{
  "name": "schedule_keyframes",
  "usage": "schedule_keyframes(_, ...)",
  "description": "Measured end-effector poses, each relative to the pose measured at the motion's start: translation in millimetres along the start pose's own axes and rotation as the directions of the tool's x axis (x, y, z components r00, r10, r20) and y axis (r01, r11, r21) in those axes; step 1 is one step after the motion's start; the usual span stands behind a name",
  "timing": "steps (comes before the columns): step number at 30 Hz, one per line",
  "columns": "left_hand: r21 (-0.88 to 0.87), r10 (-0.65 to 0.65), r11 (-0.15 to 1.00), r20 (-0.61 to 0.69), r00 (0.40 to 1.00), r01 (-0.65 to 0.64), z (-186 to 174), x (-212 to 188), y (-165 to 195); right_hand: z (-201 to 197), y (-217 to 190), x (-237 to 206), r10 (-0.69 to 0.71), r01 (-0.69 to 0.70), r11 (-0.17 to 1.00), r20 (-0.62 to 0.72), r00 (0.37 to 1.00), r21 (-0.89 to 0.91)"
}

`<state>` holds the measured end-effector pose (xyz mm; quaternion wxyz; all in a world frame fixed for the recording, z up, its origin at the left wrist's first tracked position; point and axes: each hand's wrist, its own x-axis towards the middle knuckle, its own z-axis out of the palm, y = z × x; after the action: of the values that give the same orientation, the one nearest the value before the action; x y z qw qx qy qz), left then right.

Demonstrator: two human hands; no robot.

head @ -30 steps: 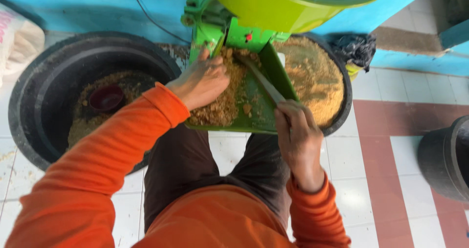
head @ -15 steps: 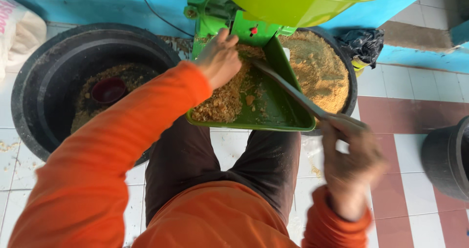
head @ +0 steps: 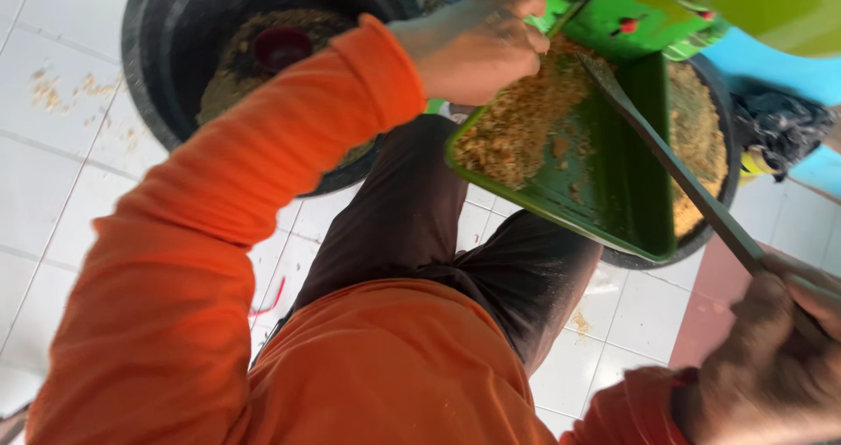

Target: The person sits on the floor operating a green motorized grinding machine, guiding material in the machine's tray with a scoop and by hand. They scoop the ground material from the tray into a large black basin, occasionally scooping with a small bowl and pushing material back toward the machine.

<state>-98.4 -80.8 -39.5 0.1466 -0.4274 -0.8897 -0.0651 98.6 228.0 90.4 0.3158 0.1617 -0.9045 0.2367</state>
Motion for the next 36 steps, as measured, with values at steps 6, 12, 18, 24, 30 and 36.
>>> schedule_keyframes(6,-0.062,0.022,0.997,-0.192,0.981,-0.034,-45.7,-31.3,19.9,28.0,-22.0,16.1,-0.129,0.126,0.991,0.13,0.983,0.038)
schedule_keyframes(12,-0.214,-0.067,0.977,-0.236,0.969,0.015,-49.0,-32.7,54.6,26.3,-37.8,10.9,-0.023,0.022,0.999,0.025,0.999,0.031)
schedule_keyframes(18,-0.093,-0.102,0.992,-0.154,0.983,0.088,-63.6,-22.2,87.6,61.2,-15.8,-14.4,-0.14,0.141,0.99,0.041,0.989,-0.007)
schedule_keyframes(24,0.032,0.003,0.999,0.007,1.0,-0.003,-85.2,-15.0,90.5,70.8,-11.0,-14.3,-0.092,0.09,0.995,0.039,0.995,0.044)
schedule_keyframes(30,-0.02,0.169,0.985,0.204,0.964,-0.169,-48.8,7.6,79.4,9.7,-4.4,-1.4,0.033,-0.033,0.999,-0.002,0.999,-0.03)
schedule_keyframes(36,0.117,0.122,0.981,0.237,0.964,-0.152,17.7,73.4,63.7,-66.7,15.9,-49.8,0.14,-0.137,0.986,0.025,0.99,-0.099)
